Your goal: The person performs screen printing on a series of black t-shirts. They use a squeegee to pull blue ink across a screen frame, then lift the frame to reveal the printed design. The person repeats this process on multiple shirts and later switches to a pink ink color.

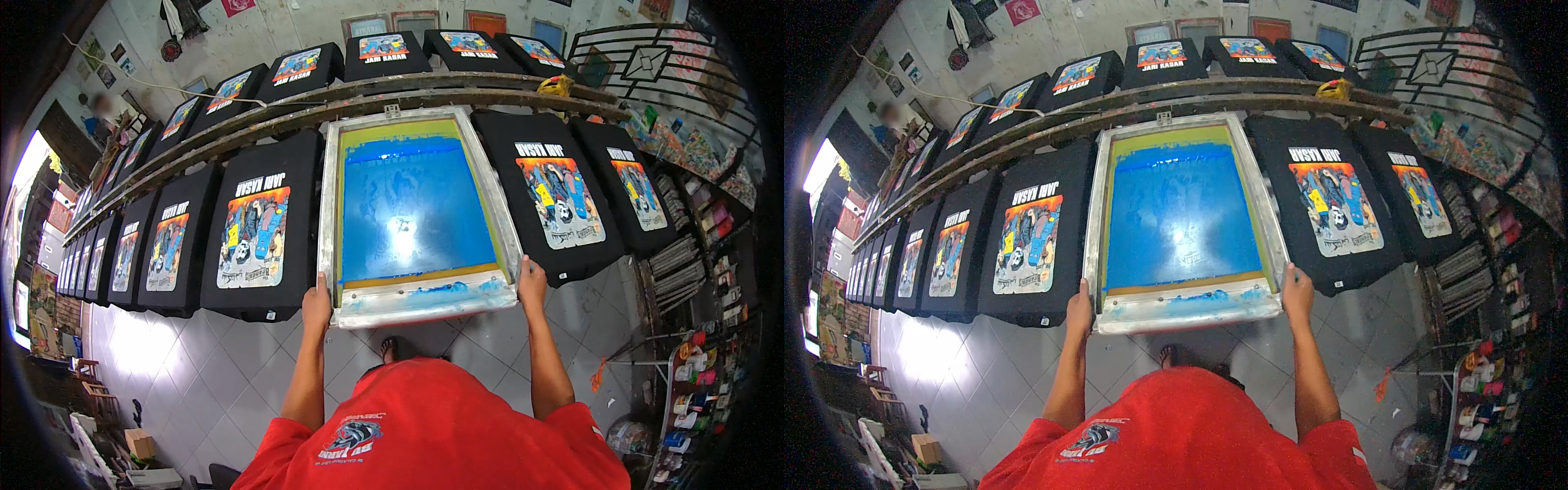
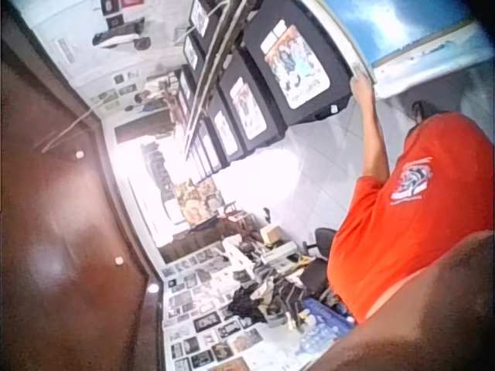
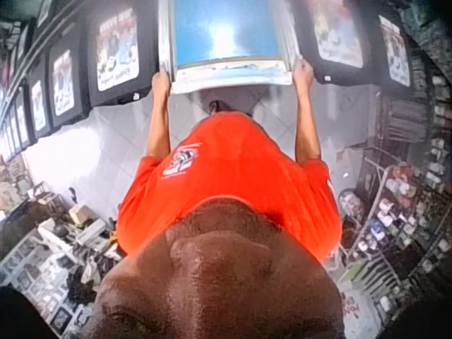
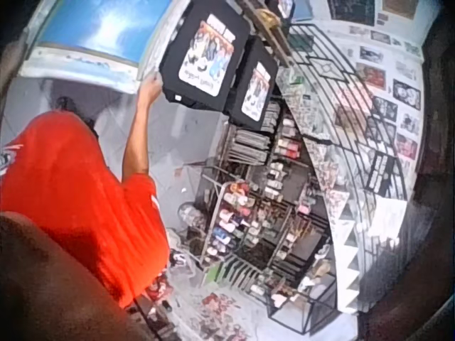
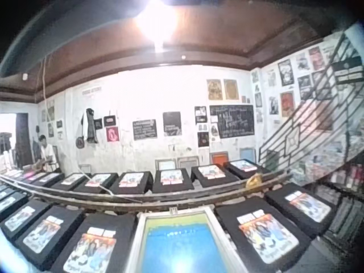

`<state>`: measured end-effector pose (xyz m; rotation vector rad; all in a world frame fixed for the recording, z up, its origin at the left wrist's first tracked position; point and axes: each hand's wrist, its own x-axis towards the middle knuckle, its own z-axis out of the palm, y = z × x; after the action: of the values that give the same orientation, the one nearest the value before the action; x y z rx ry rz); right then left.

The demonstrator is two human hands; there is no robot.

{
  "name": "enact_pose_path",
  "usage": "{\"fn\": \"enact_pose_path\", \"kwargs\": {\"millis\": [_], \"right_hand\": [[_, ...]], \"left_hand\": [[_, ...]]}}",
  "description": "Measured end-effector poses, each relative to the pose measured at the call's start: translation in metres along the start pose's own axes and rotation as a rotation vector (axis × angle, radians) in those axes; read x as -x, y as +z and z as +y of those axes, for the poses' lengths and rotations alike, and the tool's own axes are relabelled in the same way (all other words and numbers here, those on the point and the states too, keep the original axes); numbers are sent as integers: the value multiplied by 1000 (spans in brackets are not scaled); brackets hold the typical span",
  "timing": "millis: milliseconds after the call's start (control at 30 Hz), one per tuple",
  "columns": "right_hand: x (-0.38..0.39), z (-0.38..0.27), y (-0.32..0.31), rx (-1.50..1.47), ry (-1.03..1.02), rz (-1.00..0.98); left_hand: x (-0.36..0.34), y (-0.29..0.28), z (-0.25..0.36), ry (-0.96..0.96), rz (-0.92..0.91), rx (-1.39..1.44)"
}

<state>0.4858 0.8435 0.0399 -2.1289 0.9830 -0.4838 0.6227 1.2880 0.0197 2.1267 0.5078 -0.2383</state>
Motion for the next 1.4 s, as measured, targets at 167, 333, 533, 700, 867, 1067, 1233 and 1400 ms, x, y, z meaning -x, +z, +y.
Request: {"fn": "enact_pose_path", "kwargs": {"millis": [167, 333, 533, 700, 867, 1067, 1233, 1400], "right_hand": [[-1, 2, -1, -96, 30, -41], [7, 0, 3, -110, 13, -24], [2, 6, 8, -86, 13, -40], [5, 24, 25, -25, -8, -33], [3, 30, 16, 21, -138, -58], [54, -22, -37, 307, -800, -328], [47, -15, -21, 433, -965, -527], [21, -56, -34, 376, -915, -597]], "left_hand": [[12, 2, 20, 12, 15, -101], [1, 3, 17, -2, 27, -128], [14, 9, 34, 23, 100, -229], [11, 27, 22, 74, 132, -241], [1, 18, 9, 127, 40, -88], [80, -18, 33, 932, -28, -332], [82, -8, 26, 1170, -259, -640], [62, -18, 58, 1094, -385, -590]]}}
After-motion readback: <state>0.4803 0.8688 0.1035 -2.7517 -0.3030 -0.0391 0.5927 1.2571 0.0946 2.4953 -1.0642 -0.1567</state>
